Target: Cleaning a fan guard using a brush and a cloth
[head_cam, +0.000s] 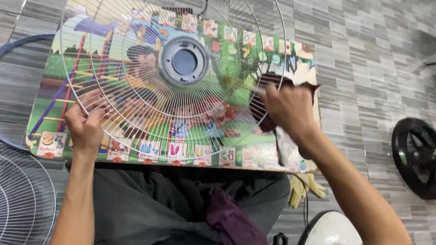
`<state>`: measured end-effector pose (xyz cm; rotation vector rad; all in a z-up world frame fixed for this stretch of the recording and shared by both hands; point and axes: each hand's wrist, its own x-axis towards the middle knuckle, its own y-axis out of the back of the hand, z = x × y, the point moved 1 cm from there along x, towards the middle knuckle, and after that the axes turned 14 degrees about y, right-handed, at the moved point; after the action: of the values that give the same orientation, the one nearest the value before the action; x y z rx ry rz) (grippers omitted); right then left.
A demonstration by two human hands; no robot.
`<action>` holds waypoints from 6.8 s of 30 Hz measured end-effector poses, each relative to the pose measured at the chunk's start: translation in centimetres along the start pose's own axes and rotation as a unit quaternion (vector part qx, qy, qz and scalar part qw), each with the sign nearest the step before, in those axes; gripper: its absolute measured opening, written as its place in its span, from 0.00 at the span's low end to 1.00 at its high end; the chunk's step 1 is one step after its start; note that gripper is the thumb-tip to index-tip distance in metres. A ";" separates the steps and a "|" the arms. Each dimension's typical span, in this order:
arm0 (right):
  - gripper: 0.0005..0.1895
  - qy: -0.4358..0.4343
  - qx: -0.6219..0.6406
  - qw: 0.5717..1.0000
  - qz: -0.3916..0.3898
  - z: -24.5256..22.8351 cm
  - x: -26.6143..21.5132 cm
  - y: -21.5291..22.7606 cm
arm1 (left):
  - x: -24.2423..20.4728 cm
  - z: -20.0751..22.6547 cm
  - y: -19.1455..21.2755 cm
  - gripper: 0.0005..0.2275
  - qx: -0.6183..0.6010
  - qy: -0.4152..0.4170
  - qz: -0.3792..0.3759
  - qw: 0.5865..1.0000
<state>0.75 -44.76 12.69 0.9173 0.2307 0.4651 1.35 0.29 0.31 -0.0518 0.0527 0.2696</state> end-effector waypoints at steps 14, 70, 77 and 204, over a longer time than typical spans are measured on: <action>0.18 -0.030 0.006 0.999 0.045 1.1 1.6 -1.3 | 0.0 -1.2 0.1 0.16 0.016 -0.042 -0.007 0.999; 0.27 -0.243 0.212 0.946 -0.021 -9.5 6.8 -3.0 | 0.3 -2.6 0.5 0.18 -0.014 -0.029 -0.023 0.999; 0.25 -0.210 0.277 0.937 -0.015 -12.4 6.4 -0.4 | 0.5 -2.3 -0.1 0.15 -0.007 -0.037 0.004 0.999; 0.21 -0.082 -0.012 0.997 -0.003 -8.9 -2.1 -1.4 | 0.9 -3.5 0.7 0.21 -0.045 -0.078 -0.031 0.995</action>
<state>-4.11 -40.15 6.26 0.9258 0.0787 0.3849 1.86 0.97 -3.29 -0.1210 -0.1161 0.2135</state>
